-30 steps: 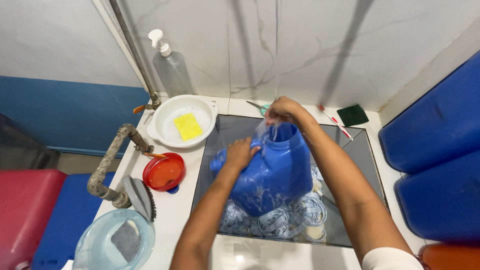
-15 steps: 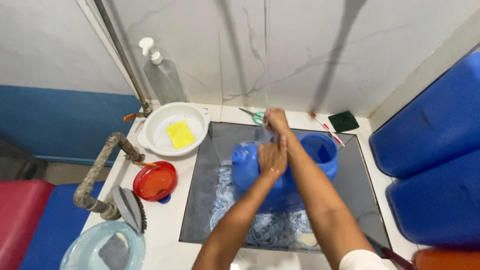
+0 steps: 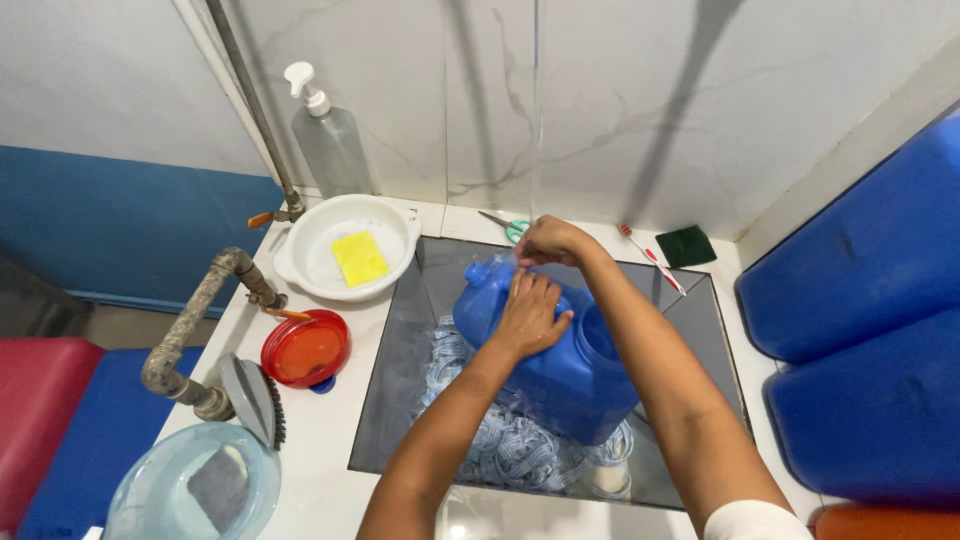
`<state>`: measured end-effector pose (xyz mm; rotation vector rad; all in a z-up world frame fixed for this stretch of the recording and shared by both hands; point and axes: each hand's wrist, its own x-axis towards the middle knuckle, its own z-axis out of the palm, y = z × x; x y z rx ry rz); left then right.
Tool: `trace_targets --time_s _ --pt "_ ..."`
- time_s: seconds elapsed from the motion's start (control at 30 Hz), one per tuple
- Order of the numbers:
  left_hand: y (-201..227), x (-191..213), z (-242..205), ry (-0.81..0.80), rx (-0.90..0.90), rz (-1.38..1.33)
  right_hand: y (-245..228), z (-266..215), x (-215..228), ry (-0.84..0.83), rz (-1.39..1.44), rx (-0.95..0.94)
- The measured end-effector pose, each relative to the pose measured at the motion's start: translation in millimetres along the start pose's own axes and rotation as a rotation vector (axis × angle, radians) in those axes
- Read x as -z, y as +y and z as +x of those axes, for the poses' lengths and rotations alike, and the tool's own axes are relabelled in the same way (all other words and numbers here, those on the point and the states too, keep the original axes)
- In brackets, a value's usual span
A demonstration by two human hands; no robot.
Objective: The person cleans two large blue plastic jerrycans at a utility sink. They use scissors to cut off the plastic caps, then scrub the exterior and interior with a yellow sponge and rinse with tap water. The person repeats the process for a second jerrycan, finishing by placing the cleaned containers aside.
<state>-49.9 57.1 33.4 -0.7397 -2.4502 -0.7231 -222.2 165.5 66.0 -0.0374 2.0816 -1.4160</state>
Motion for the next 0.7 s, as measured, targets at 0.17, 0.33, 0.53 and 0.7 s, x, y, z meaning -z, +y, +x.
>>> trace_targets --time_s 0.17,0.33,0.53,0.7 --pt "24 -14 -9 -0.110 -0.070 -0.013 -27 -23 -6 0.046 0.076 0.008" --pt "14 -30 -12 0.076 -0.217 0.024 -31 -20 -8 0.073 -0.015 0.067" --pt "-67 -30 7 -0.055 0.056 0.058 -28 -12 -7 0.102 -0.033 0.058" --pt "-109 -10 -2 -0.491 0.326 0.019 -26 0 -5 0.128 -0.099 0.071"
